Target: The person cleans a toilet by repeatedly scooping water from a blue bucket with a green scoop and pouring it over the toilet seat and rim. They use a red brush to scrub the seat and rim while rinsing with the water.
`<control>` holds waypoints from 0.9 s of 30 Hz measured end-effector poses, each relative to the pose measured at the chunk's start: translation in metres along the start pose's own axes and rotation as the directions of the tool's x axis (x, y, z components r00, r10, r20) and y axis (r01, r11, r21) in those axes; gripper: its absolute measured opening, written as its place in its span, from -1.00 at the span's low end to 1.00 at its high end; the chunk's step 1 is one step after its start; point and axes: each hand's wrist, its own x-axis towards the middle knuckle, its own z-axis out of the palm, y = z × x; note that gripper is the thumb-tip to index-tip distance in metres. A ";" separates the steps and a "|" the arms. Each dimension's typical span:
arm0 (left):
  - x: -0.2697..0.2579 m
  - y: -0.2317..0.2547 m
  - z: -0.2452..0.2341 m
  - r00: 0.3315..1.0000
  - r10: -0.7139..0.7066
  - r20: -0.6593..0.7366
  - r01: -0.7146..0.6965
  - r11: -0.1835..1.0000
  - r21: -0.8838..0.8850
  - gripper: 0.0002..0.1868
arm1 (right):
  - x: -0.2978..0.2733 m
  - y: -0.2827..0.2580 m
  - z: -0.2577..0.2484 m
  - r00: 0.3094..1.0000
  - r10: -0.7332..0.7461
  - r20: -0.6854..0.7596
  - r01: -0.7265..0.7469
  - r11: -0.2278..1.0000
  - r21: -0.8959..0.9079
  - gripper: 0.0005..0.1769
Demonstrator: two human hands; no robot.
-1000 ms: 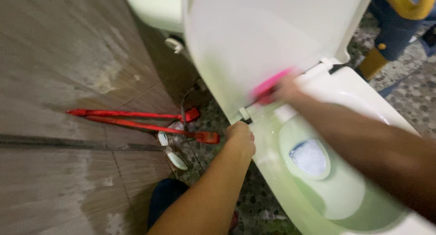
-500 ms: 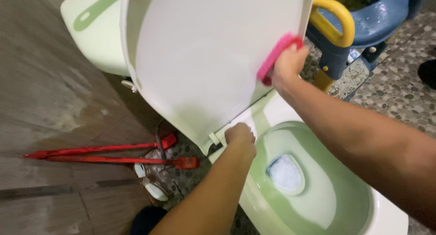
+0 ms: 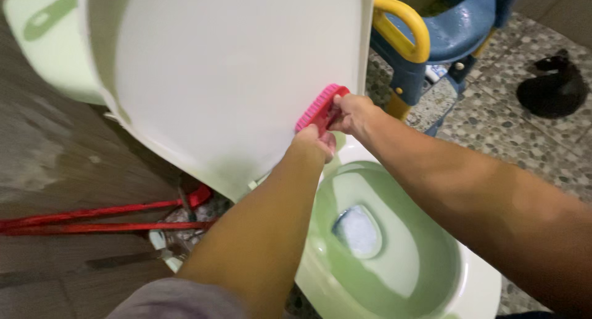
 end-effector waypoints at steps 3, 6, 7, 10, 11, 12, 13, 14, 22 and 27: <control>0.066 -0.015 -0.019 0.999 -0.031 0.013 0.033 0.975 -0.218 -0.80 | -0.004 0.002 -0.011 0.999 0.001 -0.032 -0.005 0.995 -0.100 -0.67; 0.102 -0.012 -0.025 0.989 -0.110 0.094 0.125 0.979 -0.161 -0.79 | -0.003 0.003 -0.008 0.995 0.061 -0.079 -0.068 0.993 -0.099 -0.71; 0.100 -0.005 -0.022 0.982 -0.149 0.115 0.161 0.981 -0.108 -0.80 | -0.007 -0.007 -0.001 0.995 0.093 -0.042 -0.097 0.987 -0.125 -0.68; 0.043 0.000 0.043 0.880 0.158 0.448 -0.110 0.985 -0.131 -0.87 | -0.039 -0.036 0.023 0.965 -0.250 0.083 0.250 0.968 0.011 -0.69; 0.018 -0.006 0.060 0.804 0.241 0.543 -0.186 0.970 -0.154 -0.89 | -0.059 -0.052 0.026 0.898 -0.429 0.096 0.420 0.902 0.100 -0.71; -0.007 -0.005 0.075 0.787 0.319 0.528 -0.246 0.947 -0.205 -0.86 | -0.077 -0.062 0.029 0.799 -0.594 0.095 0.571 0.799 0.188 -0.72; -0.031 0.000 0.088 0.761 0.397 0.513 -0.308 0.917 -0.253 -0.81 | -0.088 -0.063 0.036 0.781 -0.624 0.041 0.619 0.781 0.086 -0.71; -0.048 -0.005 0.083 0.769 0.407 0.493 -0.318 0.913 -0.257 -0.84 | -0.092 -0.059 0.043 0.757 -0.654 -0.009 0.654 0.757 -0.021 -0.67; -0.005 -0.036 -0.027 0.890 0.427 0.160 -0.414 0.903 -0.113 -0.73 | -0.022 0.018 -0.008 1.000 -0.013 0.022 0.015 0.998 -0.054 -0.77; -0.013 -0.028 0.019 0.750 0.503 0.429 -0.407 0.863 -0.299 -0.75 | -0.042 -0.016 0.005 0.853 -0.522 -0.003 0.521 0.852 0.052 -0.73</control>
